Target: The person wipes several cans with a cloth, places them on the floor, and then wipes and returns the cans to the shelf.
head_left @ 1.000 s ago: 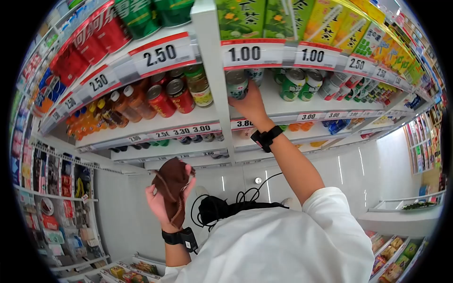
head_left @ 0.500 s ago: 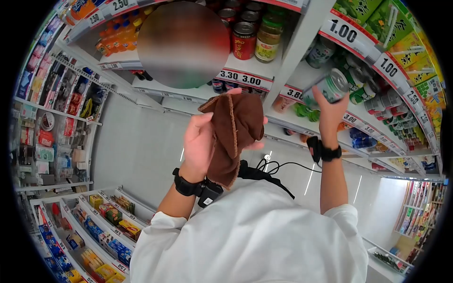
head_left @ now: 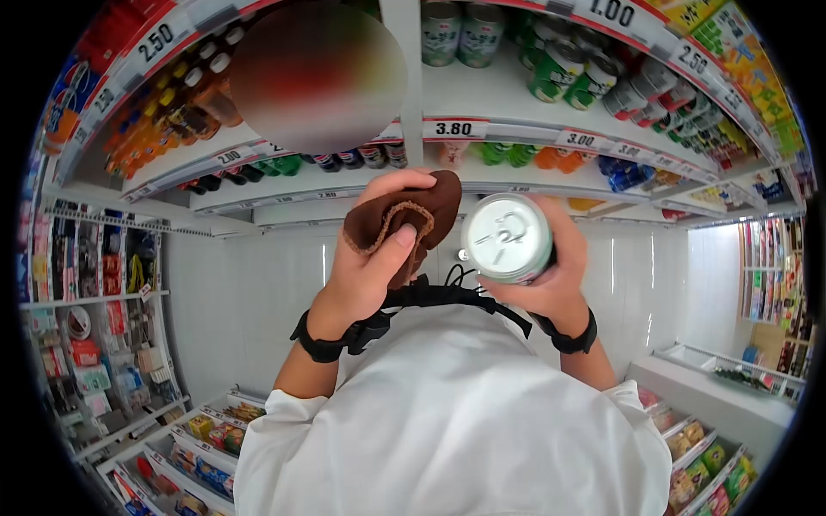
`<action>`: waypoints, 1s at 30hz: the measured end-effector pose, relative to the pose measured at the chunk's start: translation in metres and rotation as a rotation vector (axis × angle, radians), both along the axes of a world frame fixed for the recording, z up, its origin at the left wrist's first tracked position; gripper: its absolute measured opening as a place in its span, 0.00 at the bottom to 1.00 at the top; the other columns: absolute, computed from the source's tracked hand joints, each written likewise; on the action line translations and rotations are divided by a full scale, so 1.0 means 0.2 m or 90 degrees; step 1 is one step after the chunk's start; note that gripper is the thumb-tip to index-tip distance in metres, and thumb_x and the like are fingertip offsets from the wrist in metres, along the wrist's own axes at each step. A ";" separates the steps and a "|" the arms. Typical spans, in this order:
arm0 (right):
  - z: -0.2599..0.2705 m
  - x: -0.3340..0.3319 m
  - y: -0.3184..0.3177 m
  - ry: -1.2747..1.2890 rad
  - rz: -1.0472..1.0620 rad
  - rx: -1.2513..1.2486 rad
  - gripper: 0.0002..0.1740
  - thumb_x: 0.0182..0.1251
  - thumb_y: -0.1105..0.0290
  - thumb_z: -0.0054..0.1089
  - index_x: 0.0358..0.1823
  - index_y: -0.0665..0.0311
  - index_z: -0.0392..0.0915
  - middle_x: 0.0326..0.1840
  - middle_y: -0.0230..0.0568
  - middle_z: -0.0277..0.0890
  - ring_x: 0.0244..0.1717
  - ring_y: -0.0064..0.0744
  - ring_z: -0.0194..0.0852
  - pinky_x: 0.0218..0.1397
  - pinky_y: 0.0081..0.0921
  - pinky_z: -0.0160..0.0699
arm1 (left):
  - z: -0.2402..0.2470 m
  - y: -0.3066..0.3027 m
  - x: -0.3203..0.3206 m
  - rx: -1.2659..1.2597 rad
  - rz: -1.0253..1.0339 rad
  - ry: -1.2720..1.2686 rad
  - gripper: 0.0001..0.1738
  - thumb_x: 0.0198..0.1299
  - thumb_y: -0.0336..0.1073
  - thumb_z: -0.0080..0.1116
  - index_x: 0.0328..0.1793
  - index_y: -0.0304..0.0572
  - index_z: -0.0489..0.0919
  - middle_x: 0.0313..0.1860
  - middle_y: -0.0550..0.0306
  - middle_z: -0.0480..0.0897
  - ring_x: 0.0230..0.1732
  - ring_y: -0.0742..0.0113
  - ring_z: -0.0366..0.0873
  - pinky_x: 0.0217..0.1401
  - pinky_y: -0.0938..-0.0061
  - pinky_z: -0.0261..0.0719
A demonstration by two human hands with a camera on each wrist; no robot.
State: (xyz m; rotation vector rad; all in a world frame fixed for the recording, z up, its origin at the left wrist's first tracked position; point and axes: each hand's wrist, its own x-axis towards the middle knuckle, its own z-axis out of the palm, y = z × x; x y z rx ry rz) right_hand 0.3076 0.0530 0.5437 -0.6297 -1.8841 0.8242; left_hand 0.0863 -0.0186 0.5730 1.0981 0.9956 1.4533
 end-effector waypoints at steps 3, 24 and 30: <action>-0.01 0.00 0.01 -0.027 0.003 0.084 0.41 0.34 0.64 0.82 0.55 0.70 0.76 0.51 0.51 0.79 0.47 0.50 0.80 0.52 0.36 0.80 | -0.05 0.03 0.02 0.101 -0.033 0.085 0.23 0.65 0.33 0.51 0.67 0.36 0.71 0.67 0.51 0.70 0.59 0.68 0.73 0.53 0.77 0.77; -0.03 -0.08 0.06 -0.066 -0.006 0.243 0.41 0.34 0.64 0.82 0.54 0.74 0.77 0.49 0.54 0.79 0.44 0.52 0.80 0.47 0.40 0.80 | -0.03 0.06 -0.04 0.109 -0.104 0.176 0.32 0.61 0.40 0.46 0.72 0.32 0.69 0.68 0.42 0.70 0.67 0.49 0.70 0.71 0.64 0.65; 0.00 -0.09 0.09 -0.057 -0.007 0.316 0.38 0.34 0.67 0.78 0.52 0.74 0.78 0.48 0.53 0.80 0.44 0.52 0.79 0.47 0.42 0.81 | -0.01 0.08 -0.03 -0.008 -0.156 0.217 0.36 0.62 0.49 0.45 0.72 0.32 0.69 0.69 0.45 0.70 0.68 0.54 0.68 0.74 0.64 0.60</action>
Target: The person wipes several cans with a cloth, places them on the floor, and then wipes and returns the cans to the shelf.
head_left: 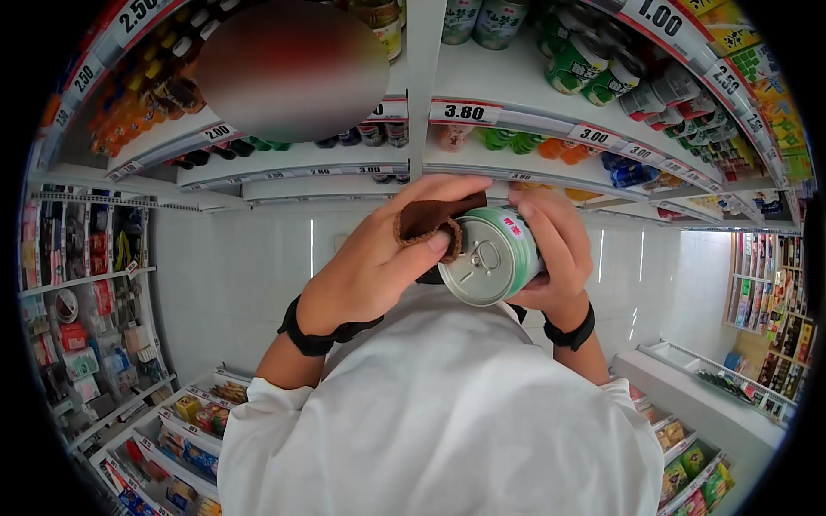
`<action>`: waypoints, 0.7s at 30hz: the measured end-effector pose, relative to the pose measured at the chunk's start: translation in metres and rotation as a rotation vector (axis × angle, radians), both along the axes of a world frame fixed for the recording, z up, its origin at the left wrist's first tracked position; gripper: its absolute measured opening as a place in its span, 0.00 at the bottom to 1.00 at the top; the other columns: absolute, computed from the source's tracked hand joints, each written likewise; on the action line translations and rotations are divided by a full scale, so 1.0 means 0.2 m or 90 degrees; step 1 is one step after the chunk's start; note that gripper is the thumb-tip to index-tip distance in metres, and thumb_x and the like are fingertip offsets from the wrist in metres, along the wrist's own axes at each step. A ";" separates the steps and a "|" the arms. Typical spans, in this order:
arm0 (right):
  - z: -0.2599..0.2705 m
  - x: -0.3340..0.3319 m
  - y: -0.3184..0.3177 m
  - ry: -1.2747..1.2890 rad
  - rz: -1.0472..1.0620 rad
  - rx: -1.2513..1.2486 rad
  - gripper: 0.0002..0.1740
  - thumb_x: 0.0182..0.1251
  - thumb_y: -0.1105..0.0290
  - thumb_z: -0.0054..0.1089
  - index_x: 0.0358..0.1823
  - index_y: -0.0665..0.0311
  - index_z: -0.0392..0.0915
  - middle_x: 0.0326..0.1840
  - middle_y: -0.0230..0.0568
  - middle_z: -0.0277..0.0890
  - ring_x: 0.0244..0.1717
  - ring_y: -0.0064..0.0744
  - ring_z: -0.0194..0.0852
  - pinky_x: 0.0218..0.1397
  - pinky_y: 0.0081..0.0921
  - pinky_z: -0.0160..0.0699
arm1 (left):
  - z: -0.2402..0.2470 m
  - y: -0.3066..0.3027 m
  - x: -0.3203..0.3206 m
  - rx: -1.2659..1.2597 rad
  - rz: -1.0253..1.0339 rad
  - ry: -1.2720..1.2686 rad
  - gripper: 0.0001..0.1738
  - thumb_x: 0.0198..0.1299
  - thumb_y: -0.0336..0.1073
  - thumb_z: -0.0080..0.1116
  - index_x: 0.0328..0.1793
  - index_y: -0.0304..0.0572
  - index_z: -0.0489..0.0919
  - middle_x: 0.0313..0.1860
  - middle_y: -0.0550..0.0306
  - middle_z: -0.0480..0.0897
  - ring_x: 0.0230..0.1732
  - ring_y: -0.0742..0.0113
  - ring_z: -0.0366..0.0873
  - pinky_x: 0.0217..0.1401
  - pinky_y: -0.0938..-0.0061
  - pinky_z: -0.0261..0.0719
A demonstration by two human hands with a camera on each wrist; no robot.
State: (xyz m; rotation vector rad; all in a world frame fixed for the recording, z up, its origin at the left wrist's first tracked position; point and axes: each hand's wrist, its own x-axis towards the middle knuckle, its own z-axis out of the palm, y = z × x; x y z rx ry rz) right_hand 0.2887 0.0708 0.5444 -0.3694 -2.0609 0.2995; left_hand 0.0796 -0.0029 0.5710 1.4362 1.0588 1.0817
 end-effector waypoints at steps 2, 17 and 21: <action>0.00 0.01 0.02 -0.006 -0.003 0.016 0.37 0.34 0.67 0.78 0.52 0.74 0.78 0.48 0.52 0.80 0.43 0.52 0.79 0.46 0.42 0.81 | 0.00 0.01 -0.01 -0.028 -0.025 -0.010 0.34 0.64 0.47 0.46 0.72 0.33 0.69 0.68 0.47 0.71 0.64 0.57 0.71 0.70 0.67 0.64; 0.02 0.08 0.06 -0.140 0.045 0.059 0.31 0.34 0.68 0.72 0.48 0.67 0.79 0.47 0.46 0.80 0.44 0.48 0.78 0.48 0.43 0.80 | -0.11 0.05 0.04 -0.182 -0.144 -0.193 0.46 0.48 0.27 0.77 0.75 0.37 0.67 0.64 0.49 0.76 0.61 0.67 0.76 0.62 0.72 0.76; 0.01 0.08 0.04 -0.113 0.058 0.000 0.33 0.34 0.70 0.75 0.49 0.68 0.79 0.47 0.47 0.80 0.44 0.50 0.79 0.48 0.42 0.81 | -0.12 0.05 0.06 -0.078 -0.118 -0.095 0.45 0.47 0.33 0.79 0.73 0.35 0.69 0.63 0.50 0.75 0.61 0.64 0.76 0.63 0.70 0.75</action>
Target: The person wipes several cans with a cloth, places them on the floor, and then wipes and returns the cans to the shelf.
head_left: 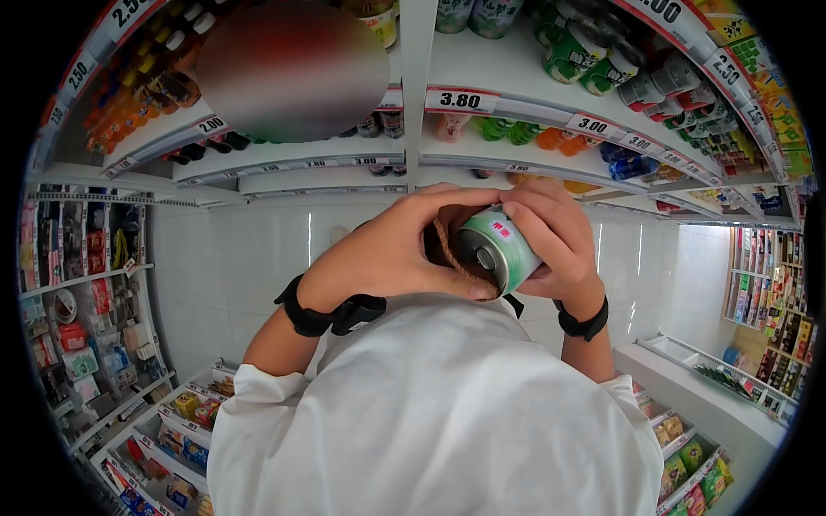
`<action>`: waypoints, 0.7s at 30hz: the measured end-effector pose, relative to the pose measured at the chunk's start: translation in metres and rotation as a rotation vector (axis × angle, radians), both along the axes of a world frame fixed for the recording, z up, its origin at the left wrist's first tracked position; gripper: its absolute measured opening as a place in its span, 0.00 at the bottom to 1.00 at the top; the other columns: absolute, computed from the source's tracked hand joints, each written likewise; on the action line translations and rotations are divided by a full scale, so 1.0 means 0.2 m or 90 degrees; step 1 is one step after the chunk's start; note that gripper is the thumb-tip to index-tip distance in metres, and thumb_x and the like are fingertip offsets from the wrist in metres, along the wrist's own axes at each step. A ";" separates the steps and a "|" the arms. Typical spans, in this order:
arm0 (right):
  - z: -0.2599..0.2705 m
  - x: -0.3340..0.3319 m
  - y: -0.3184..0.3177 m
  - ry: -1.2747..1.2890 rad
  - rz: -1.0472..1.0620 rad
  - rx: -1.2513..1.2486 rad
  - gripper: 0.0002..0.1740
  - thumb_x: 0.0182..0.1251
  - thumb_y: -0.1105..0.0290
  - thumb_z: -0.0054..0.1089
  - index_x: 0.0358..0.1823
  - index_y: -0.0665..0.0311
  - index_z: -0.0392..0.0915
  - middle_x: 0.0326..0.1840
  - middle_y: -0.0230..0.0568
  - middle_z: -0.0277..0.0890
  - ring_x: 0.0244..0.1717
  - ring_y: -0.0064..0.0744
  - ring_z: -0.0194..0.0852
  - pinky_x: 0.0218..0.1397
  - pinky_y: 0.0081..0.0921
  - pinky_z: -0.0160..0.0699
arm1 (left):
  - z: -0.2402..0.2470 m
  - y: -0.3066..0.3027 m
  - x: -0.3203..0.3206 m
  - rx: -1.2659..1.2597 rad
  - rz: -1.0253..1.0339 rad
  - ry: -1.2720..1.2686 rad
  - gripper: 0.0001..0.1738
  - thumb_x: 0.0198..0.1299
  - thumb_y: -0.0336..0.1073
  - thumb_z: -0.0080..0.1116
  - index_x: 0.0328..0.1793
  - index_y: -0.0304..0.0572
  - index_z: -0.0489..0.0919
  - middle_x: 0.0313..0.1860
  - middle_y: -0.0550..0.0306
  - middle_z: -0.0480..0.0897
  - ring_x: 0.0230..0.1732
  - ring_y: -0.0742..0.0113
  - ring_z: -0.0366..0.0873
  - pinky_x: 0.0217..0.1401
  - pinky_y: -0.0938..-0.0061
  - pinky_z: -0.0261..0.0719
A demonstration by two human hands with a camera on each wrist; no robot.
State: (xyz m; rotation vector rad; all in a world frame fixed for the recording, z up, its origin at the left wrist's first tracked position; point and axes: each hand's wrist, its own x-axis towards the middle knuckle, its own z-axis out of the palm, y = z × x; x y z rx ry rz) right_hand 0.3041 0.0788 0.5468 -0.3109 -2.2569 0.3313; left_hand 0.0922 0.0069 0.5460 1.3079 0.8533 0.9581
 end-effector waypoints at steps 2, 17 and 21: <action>-0.01 0.00 -0.02 0.024 -0.015 -0.018 0.33 0.34 0.70 0.77 0.49 0.69 0.79 0.47 0.48 0.80 0.44 0.51 0.79 0.48 0.41 0.81 | 0.01 -0.01 0.03 0.015 0.025 0.005 0.43 0.49 0.35 0.78 0.71 0.35 0.70 0.63 0.50 0.75 0.60 0.63 0.76 0.63 0.70 0.74; -0.04 -0.04 -0.08 0.078 -0.107 -0.042 0.38 0.32 0.69 0.80 0.52 0.71 0.79 0.47 0.50 0.79 0.45 0.51 0.79 0.48 0.41 0.80 | 0.13 -0.06 0.05 -0.182 0.168 -0.001 0.21 0.75 0.45 0.48 0.62 0.37 0.79 0.61 0.59 0.75 0.47 0.77 0.76 0.43 0.83 0.77; -0.04 -0.05 -0.08 0.081 -0.095 -0.058 0.38 0.32 0.69 0.80 0.52 0.71 0.80 0.47 0.50 0.79 0.44 0.51 0.79 0.48 0.41 0.80 | 0.09 -0.07 -0.01 -0.102 0.107 -0.017 0.22 0.74 0.42 0.50 0.67 0.38 0.76 0.64 0.57 0.74 0.56 0.72 0.74 0.58 0.77 0.73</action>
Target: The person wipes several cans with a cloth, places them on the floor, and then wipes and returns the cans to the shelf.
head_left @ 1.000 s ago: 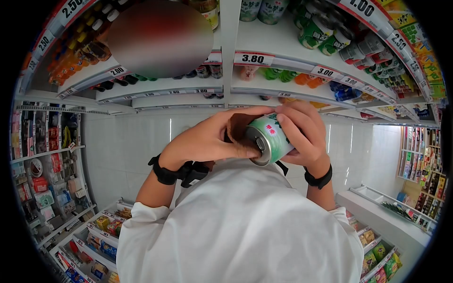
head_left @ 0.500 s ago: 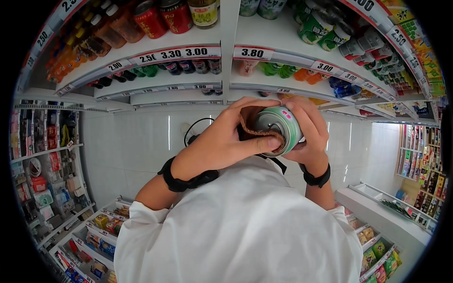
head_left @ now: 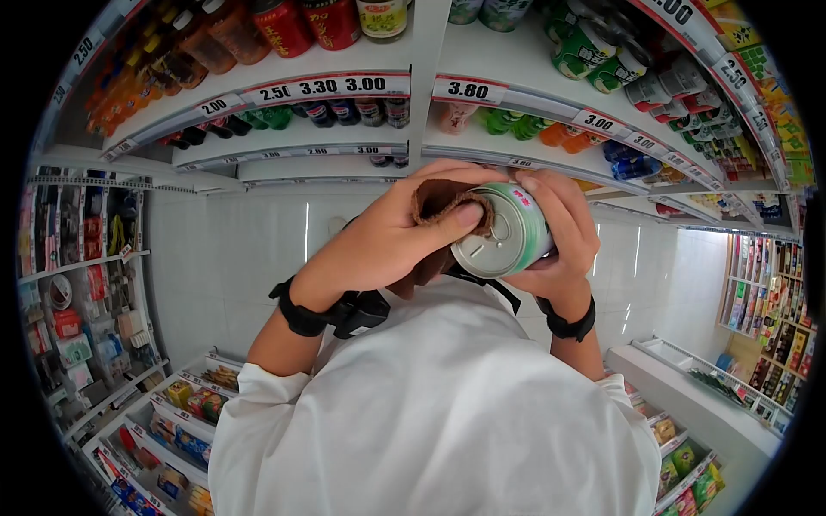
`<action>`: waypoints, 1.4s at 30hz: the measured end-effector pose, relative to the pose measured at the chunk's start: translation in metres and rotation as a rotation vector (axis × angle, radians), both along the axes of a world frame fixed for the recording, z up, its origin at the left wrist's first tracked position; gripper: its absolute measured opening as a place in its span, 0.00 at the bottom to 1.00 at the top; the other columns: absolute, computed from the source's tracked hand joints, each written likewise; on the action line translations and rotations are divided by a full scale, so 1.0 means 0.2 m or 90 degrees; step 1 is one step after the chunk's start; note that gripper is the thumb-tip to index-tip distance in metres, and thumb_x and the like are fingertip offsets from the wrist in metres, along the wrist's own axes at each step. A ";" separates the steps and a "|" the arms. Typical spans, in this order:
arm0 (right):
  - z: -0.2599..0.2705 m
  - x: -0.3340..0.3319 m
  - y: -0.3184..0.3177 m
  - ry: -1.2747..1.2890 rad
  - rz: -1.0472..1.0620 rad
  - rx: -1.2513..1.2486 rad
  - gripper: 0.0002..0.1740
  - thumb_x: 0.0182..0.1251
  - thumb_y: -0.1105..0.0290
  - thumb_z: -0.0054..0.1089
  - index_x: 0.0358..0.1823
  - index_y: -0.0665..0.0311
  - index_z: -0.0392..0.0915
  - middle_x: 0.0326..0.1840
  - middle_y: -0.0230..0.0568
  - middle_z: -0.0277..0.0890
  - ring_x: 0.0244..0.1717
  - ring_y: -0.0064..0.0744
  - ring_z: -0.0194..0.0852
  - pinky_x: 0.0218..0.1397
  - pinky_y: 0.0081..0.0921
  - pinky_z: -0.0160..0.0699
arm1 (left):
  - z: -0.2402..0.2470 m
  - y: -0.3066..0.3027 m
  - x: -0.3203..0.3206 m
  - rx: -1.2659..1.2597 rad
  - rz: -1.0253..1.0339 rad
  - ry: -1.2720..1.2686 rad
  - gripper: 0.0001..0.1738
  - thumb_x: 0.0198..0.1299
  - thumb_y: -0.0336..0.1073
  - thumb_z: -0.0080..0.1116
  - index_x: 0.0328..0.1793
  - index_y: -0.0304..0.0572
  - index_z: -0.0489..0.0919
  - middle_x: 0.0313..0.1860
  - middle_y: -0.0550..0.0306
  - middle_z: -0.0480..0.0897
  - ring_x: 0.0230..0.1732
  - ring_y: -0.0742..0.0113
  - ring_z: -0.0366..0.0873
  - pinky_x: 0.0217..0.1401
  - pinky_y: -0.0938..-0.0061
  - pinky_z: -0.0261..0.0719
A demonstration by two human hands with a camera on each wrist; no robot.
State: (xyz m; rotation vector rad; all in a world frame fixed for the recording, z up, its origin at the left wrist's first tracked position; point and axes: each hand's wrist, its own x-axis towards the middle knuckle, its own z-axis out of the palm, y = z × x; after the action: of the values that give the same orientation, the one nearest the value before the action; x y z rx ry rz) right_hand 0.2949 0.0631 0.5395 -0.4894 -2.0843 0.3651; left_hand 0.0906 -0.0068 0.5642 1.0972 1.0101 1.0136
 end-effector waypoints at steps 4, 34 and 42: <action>-0.01 0.00 0.01 0.005 0.023 0.001 0.37 0.32 0.69 0.80 0.52 0.70 0.80 0.48 0.49 0.79 0.44 0.51 0.79 0.48 0.40 0.80 | 0.00 0.00 -0.04 -0.006 -0.085 -0.088 0.28 0.69 0.35 0.56 0.73 0.36 0.69 0.67 0.56 0.72 0.63 0.68 0.70 0.67 0.73 0.68; 0.03 0.05 0.02 -0.049 0.047 0.087 0.32 0.31 0.68 0.75 0.46 0.67 0.82 0.45 0.45 0.80 0.43 0.48 0.78 0.44 0.40 0.79 | 0.17 0.01 -0.07 0.684 -0.009 0.663 0.21 0.47 0.32 0.65 0.51 0.56 0.87 0.56 0.51 0.83 0.40 0.59 0.83 0.33 0.75 0.83; 0.02 0.07 0.00 -0.057 0.038 0.025 0.31 0.33 0.70 0.76 0.47 0.69 0.81 0.45 0.46 0.80 0.44 0.51 0.80 0.47 0.42 0.81 | 0.09 0.02 -0.04 0.643 -0.017 0.578 0.25 0.40 0.32 0.70 0.51 0.55 0.87 0.57 0.49 0.82 0.41 0.55 0.84 0.38 0.70 0.84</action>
State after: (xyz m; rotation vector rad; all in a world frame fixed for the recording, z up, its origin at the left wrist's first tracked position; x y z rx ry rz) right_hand 0.3095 0.0622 0.5434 -0.4269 -2.1926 0.3417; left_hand 0.0822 -0.0032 0.5830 2.5451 1.1684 1.0176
